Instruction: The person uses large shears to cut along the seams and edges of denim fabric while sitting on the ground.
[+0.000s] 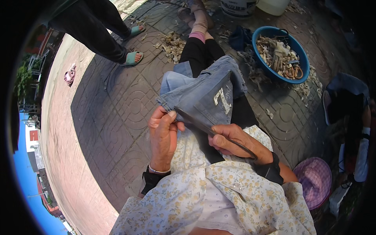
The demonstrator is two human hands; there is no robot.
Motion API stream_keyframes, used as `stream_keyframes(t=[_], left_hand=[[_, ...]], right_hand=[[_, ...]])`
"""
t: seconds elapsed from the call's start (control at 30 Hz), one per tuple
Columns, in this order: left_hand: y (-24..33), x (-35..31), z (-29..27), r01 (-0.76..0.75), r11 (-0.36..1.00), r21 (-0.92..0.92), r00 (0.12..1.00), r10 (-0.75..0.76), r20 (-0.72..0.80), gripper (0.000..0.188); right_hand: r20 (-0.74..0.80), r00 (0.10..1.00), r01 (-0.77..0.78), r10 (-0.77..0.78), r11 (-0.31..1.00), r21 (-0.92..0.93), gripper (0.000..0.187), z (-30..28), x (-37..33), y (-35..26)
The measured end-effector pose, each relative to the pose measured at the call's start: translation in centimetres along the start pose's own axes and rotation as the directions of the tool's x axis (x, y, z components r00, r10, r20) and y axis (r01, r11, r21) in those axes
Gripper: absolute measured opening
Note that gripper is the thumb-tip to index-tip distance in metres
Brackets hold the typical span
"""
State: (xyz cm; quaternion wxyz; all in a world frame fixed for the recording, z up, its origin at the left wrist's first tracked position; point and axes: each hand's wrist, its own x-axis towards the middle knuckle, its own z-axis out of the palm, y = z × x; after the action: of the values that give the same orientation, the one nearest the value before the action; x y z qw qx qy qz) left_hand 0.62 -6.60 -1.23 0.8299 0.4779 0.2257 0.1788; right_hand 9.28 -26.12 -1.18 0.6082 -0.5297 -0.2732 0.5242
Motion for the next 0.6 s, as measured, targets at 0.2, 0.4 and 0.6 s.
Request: stream_keyframes(t=[0.2, 0.4, 0.6], left_hand=[[-1.7, -0.7, -0.4, 0.036, 0.998, 0.051, 0.998, -0.038, 0.045, 0.013], [-0.5, 0.2, -0.5, 0.069, 0.996, -0.054, 0.997, -0.067, 0.027, 0.020], [0.0, 0.2, -0.3, 0.096, 0.988, -0.121, 0.995, -0.094, 0.023, 0.024]], right_hand=[[-0.012, 0.999, 0.039, -0.041, 0.989, -0.145, 0.045, 0.0, 0.6, 0.3], [-0.097, 0.994, 0.060, -0.055, 0.997, 0.055, 0.050, 0.0, 0.4, -0.9], [0.033, 0.997, -0.075, 0.071, 0.991, 0.113, 0.051, -0.3, -1.2, -1.2]])
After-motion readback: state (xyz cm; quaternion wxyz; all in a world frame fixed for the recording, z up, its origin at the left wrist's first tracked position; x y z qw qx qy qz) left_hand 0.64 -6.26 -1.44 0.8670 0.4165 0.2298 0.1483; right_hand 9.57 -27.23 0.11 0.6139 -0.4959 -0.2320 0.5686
